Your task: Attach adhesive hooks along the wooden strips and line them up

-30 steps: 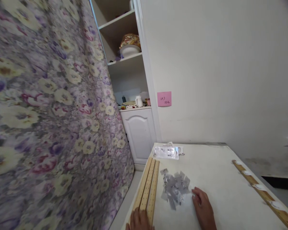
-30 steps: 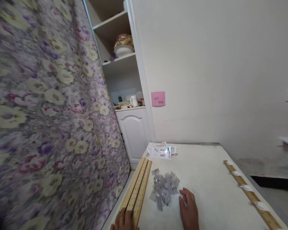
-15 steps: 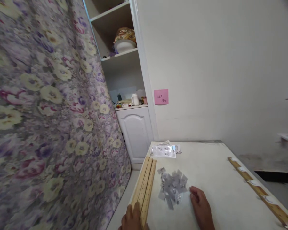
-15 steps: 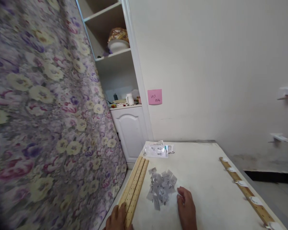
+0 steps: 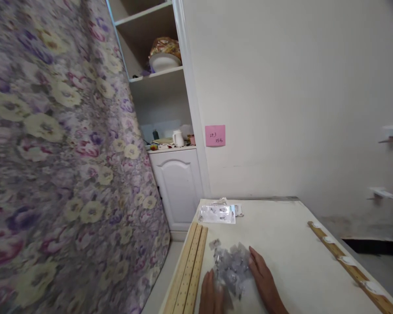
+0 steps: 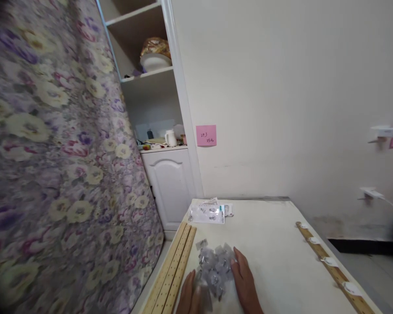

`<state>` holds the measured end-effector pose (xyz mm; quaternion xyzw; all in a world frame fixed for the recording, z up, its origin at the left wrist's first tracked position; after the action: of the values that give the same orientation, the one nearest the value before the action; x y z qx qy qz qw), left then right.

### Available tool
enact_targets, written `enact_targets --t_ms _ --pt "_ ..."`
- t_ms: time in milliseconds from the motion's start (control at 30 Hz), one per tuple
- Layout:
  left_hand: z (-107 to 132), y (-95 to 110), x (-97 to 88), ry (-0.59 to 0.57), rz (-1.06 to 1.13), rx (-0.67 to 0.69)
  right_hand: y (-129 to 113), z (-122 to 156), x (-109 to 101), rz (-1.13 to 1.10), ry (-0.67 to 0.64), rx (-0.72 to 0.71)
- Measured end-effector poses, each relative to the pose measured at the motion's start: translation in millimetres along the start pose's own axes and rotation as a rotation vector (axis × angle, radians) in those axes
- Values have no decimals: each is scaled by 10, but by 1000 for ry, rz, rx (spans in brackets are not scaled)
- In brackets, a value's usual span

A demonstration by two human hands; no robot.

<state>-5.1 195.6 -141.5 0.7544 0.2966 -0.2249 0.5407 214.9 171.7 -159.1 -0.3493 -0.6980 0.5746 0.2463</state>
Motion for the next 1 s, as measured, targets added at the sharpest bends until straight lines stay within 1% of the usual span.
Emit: enact_targets --t_ms 67,167,233,333,400,500,633,733,800,833,933,967,1000 --pt "-234 96 55 -60 35 -73 -16 -20 53 -34 -40 8" --pt "-646 316 103 -69 120 -90 -28 -42 71 -78 -75 35" --pt "-890 408 184 -68 126 -94 -18 -73 26 -74 -41 62" --pt "-1130 430 358 -79 108 -122 -1 -127 -34 -63 20 91" --pt "-1201 424 460 -95 114 -125 13 -155 -31 -65 29 105" --pt "-1223 431 552 -135 185 -125 33 -186 -14 -67 44 108" --pt "-1232 480 597 -218 411 -158 61 -198 4 -82 61 104" --pt "-1269 479 594 -229 557 -193 54 -192 -2 -102 80 97" --pt "-1292 464 580 -210 631 -196 44 -186 -4 -106 80 109" --pt "-1302 462 562 -188 644 -176 37 -183 -5 -108 78 118" --pt "-1322 441 484 -79 566 -119 7 -179 -24 -124 84 137" --pt "-1319 436 477 -67 526 -121 -4 -179 -32 -130 88 139" --pt "-1310 436 488 -79 495 -133 -12 -177 -37 -134 88 139"
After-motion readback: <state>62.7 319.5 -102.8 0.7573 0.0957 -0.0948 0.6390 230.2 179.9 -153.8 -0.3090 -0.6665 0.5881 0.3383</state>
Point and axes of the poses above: each hand's wrist, its own z-axis away from the middle knuckle, its own x-axis out of the palm, y = z × x, the point moved 8 cm from there along -z, towards the middle knuckle, and after that the axes turned 15 degrees about y, right-handed, at the moved point
